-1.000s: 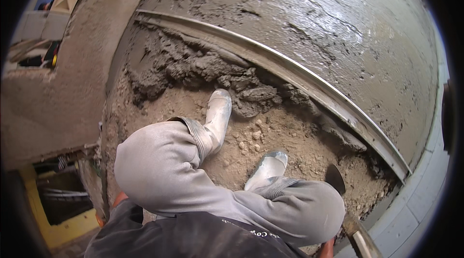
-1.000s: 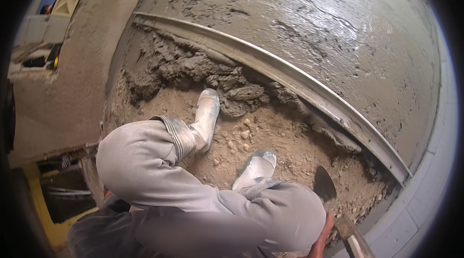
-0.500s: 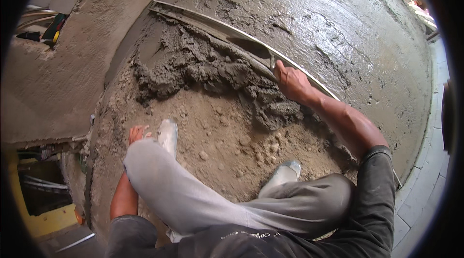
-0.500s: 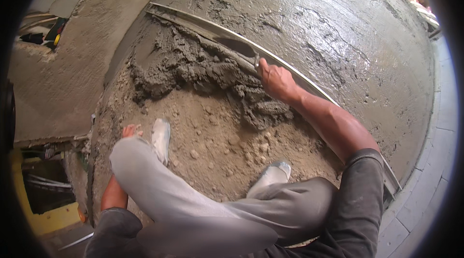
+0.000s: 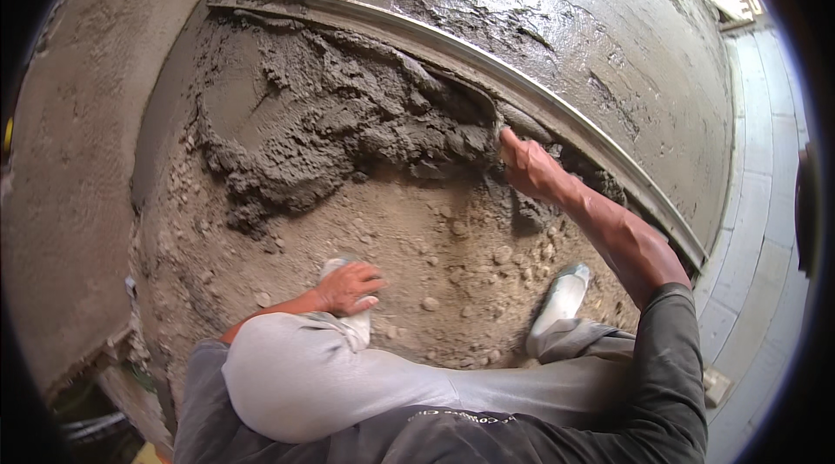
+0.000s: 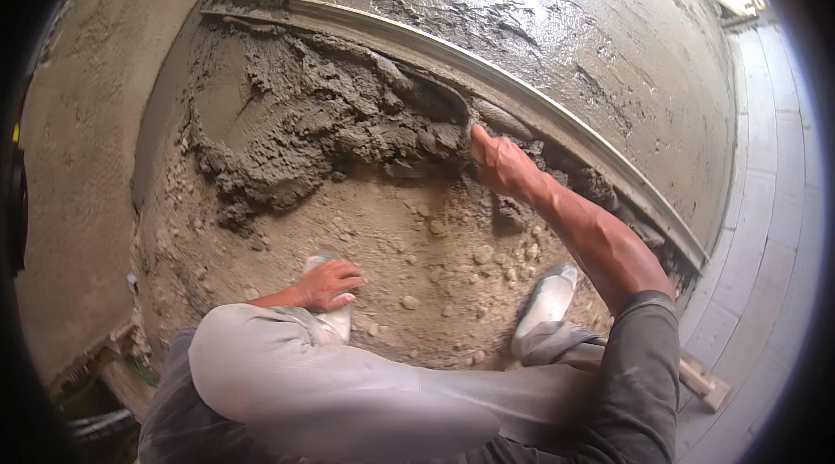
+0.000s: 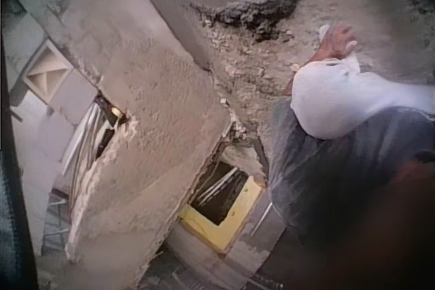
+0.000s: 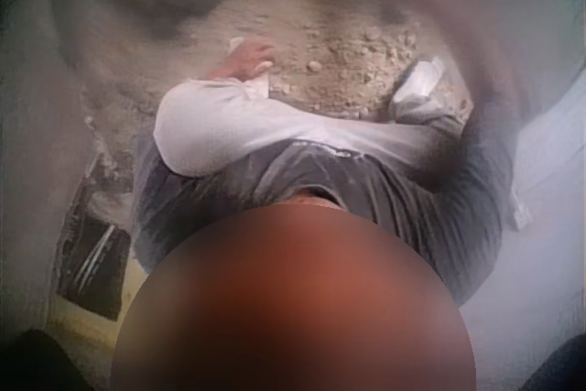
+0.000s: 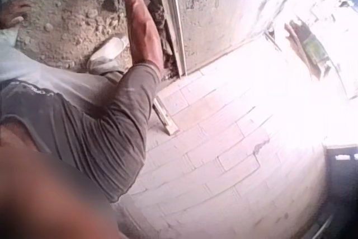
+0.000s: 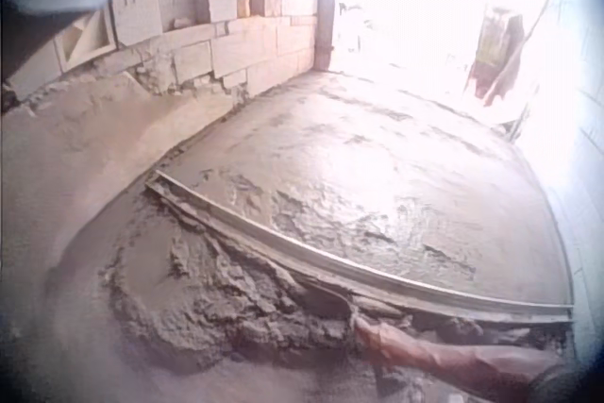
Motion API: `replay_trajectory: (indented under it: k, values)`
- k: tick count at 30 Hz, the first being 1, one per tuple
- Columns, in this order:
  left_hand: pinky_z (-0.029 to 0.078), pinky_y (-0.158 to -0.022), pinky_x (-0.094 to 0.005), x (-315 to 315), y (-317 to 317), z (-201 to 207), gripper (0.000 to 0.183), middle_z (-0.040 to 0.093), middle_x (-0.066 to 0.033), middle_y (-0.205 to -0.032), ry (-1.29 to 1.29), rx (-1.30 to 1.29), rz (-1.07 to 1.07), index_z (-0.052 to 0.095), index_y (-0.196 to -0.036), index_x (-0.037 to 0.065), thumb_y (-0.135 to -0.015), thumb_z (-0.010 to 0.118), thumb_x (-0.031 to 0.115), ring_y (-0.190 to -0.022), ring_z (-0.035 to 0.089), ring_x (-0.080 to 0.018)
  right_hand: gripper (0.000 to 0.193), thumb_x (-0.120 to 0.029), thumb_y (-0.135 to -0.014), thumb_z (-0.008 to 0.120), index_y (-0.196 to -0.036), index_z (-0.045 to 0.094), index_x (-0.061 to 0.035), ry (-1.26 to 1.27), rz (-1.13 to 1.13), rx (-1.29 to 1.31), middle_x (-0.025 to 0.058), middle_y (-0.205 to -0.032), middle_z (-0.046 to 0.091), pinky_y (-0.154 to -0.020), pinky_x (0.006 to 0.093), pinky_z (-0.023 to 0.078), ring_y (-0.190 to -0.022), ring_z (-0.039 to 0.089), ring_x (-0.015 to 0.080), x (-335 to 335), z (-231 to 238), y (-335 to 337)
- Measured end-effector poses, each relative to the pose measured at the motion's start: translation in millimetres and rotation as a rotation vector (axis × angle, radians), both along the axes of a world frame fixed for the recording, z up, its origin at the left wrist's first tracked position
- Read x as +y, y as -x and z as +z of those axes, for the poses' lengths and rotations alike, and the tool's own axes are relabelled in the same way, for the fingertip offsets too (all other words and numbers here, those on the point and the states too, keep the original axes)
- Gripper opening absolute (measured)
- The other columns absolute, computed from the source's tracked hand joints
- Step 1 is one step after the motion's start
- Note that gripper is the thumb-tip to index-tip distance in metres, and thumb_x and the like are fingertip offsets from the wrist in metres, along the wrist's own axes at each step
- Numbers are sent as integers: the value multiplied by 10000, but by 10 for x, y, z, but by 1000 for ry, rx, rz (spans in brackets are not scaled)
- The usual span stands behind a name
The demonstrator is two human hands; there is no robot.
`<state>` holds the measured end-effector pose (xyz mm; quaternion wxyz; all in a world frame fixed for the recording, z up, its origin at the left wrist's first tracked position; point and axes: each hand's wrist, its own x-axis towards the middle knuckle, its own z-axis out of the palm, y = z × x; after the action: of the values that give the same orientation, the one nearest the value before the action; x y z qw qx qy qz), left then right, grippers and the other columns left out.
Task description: The person spreads wet concrete on a floor using a trowel and then levels the surface with a long straightedge. Another person assists by pouring additional concrete from a bucket.
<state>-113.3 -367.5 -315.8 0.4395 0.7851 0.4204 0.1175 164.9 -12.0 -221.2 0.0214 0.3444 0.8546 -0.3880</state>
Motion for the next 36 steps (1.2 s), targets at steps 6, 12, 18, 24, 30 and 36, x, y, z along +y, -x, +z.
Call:
replay_trajectory:
  k: [6, 12, 18, 24, 30, 36]
  values:
    - [433, -918, -457, 81, 142, -83, 442, 549, -183, -1156, -27, -251, -311, 546, -1181, 24, -928, 469, 378, -1058, 529, -332, 93, -22, -890, 378, -954, 319, -54, -66, -81, -252, 189, -673, 508, -567, 526, 391, -610, 520, 407, -806, -12, 182]
    - [438, -886, -430, 152, 119, 44, 394, 577, -151, -1102, -86, -280, -366, 568, -1159, 28, -907, 532, 329, -1016, 544, -301, 156, -48, -909, 469, -1049, 409, -84, -146, -169, -409, 193, -789, 605, -563, 508, 455, -647, 599, 407, -1442, 269, 158]
    - [433, -908, -420, 88, 149, -2, 377, 594, -139, -1106, -99, -318, -299, 588, -1138, 30, -877, 587, 301, -1049, 546, -295, 242, -77, -908, 516, -1122, 402, -75, -295, -752, -552, 166, -851, 636, -628, 532, 490, -699, 636, 365, -1577, 293, -269]
    - [431, -908, -420, 99, 32, 40, 383, 600, -141, -1105, -66, -366, -286, 602, -1129, 29, -845, 621, 286, -1045, 548, -309, 375, -52, -884, 566, -1211, 385, -78, -122, -1108, -382, 161, -844, 624, -542, 420, 518, -680, 640, 275, -1649, -183, 35]
    - [428, -901, -422, 82, 20, 6, 390, 601, -151, -1095, -95, -340, -262, 601, -1126, 27, -832, 618, 282, -1039, 547, -316, 69, -113, -959, 402, -1011, 387, -69, -120, -749, -201, 174, -719, 604, -560, 541, 478, -643, 632, 368, -1851, -203, 1220]
    - [428, -901, -427, 142, 99, 38, 391, 597, -153, -1101, -51, -351, -244, 589, -1139, 27, -869, 580, 309, -1042, 545, -321, 278, -7, -841, 537, -1065, 391, -80, -379, -804, -260, 196, -869, 621, -594, 553, 468, -677, 616, 417, -1777, -138, 574]
